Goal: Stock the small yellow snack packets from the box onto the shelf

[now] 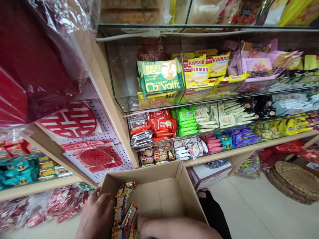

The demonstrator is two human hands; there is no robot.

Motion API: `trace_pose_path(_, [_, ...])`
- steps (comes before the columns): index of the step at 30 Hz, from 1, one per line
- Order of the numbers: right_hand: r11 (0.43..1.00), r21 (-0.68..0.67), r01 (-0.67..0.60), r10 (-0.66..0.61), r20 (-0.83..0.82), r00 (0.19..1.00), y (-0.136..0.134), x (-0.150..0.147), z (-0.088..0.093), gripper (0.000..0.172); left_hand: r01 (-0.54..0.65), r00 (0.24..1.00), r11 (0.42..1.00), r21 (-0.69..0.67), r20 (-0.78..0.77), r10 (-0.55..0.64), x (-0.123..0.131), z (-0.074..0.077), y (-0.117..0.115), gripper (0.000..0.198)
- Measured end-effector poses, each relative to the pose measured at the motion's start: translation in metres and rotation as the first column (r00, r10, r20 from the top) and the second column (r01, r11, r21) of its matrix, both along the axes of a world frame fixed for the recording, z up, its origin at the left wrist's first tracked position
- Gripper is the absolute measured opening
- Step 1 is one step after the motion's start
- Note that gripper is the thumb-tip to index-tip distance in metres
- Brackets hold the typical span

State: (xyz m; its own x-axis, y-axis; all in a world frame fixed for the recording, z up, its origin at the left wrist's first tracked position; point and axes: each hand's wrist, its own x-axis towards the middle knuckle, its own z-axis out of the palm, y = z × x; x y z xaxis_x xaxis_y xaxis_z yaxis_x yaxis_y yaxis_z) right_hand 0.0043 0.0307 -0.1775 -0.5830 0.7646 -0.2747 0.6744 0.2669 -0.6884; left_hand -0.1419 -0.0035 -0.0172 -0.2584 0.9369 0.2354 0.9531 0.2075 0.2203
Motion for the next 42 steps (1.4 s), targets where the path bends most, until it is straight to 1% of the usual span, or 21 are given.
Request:
trace_pose_path(2, [0.996,-0.089,-0.001,0.020,0.216,0.976,0.012,0.015,0.035,0.048,0.003,1.000,0.996,0.094,0.025,-0.006,0.000,0.002,-0.002,0.033])
trace_pose_path(4, [0.997,-0.055,-0.057,0.064,0.133,0.989,0.027,0.036,0.076,0.045,0.016,0.990,0.973,0.229,0.131,-0.047,0.006,0.005,-0.003,0.037])
trace_pose_path(6, [0.998,-0.065,0.008,-0.014,-0.104,0.994,0.038,0.055,0.114,0.038,-0.024,0.911,0.960,0.279,0.401,-0.094,0.019,0.007,-0.003,0.044])
trace_pose_path(7, [0.991,-0.124,0.047,-0.077,-0.252,0.965,0.042,0.062,0.130,0.037,-0.046,0.815,0.969,0.242,0.570,-0.103,0.028,0.008,-0.002,0.046])
trace_pose_path(8, [0.976,-0.210,0.059,-0.139,-0.392,0.910,0.043,0.067,0.144,0.037,-0.048,0.679,0.985,0.165,0.729,-0.089,0.038,0.009,-0.002,0.049])
trace_pose_path(10, [0.932,-0.360,0.049,-0.268,-0.591,0.761,0.041,0.073,0.161,0.038,0.069,0.411,0.998,-0.001,0.911,-0.028,0.059,0.010,0.000,0.049])
trace_pose_path(11, [0.911,-0.410,0.049,-0.328,-0.645,0.690,0.038,0.074,0.166,0.039,0.141,0.314,0.989,-0.049,0.950,0.002,0.068,0.011,0.000,0.047])
trace_pose_path(13, [0.872,-0.482,0.088,-0.440,-0.692,0.572,0.029,0.074,0.169,0.042,0.218,0.208,0.973,-0.074,0.978,0.028,0.081,0.011,0.000,0.042])
trace_pose_path(16, [0.816,-0.559,0.147,-0.561,-0.707,0.430,0.019,0.073,0.165,0.042,0.183,0.161,0.983,-0.027,0.987,-0.003,0.089,0.012,-0.002,0.036])
trace_pose_path(18, [0.808,-0.570,0.150,-0.581,-0.729,0.361,0.015,0.074,0.163,0.040,0.136,0.127,0.991,0.011,0.992,-0.029,0.089,0.013,-0.004,0.033])
trace_pose_path(19, [0.815,-0.559,0.154,-0.575,-0.744,0.340,0.014,0.075,0.164,0.039,0.107,0.087,0.994,0.027,0.996,-0.037,0.089,0.015,-0.004,0.033])
trace_pose_path(21, [0.846,-0.504,0.174,-0.532,-0.779,0.331,0.012,0.078,0.166,0.035,0.073,-0.071,0.997,0.014,0.997,-0.009,0.090,0.019,-0.004,0.035])
trace_pose_path(23, [0.903,-0.372,0.213,-0.427,-0.823,0.375,0.009,0.083,0.170,0.029,0.091,-0.266,0.995,-0.040,0.962,0.063,0.091,0.025,-0.004,0.039])
trace_pose_path(25, [0.947,-0.228,0.226,-0.306,-0.852,0.425,0.006,0.089,0.175,0.025,0.100,-0.371,0.993,-0.067,0.923,0.100,0.092,0.031,-0.004,0.039])
trace_pose_path(27, [0.969,-0.181,0.170,-0.238,-0.871,0.430,0.002,0.093,0.179,0.025,0.036,-0.362,0.999,-0.012,0.932,0.024,0.092,0.035,-0.004,0.038])
trace_pose_path(29, [0.960,-0.269,0.078,-0.278,-0.885,0.372,-0.002,0.094,0.181,0.034,-0.024,-0.282,0.995,0.097,0.954,-0.100,0.090,0.037,-0.004,0.042])
trace_pose_path(32, [0.883,-0.468,0.046,-0.460,-0.838,0.293,-0.004,0.090,0.181,0.055,-0.014,-0.126,0.977,0.211,0.969,-0.211,0.087,0.038,-0.005,0.053])
trace_pose_path(34, [0.823,-0.560,0.095,-0.561,-0.774,0.295,-0.003,0.086,0.182,0.063,0.027,-0.057,0.971,0.238,0.970,-0.237,0.085,0.038,-0.006,0.054])
trace_pose_path(36, [0.791,-0.602,0.112,-0.601,-0.728,0.329,-0.001,0.083,0.183,0.067,0.072,-0.026,0.966,0.248,0.969,-0.247,0.084,0.037,-0.007,0.053])
trace_pose_path(39, [0.794,-0.602,0.086,-0.588,-0.725,0.358,0.001,0.081,0.182,0.062,0.128,-0.018,0.967,0.220,0.975,-0.220,0.083,0.035,-0.008,0.051])
trace_pose_path(42, [0.826,-0.561,0.054,-0.530,-0.740,0.414,0.001,0.082,0.176,0.044,0.162,-0.009,0.973,0.166,0.986,-0.167,0.083,0.032,-0.008,0.050])
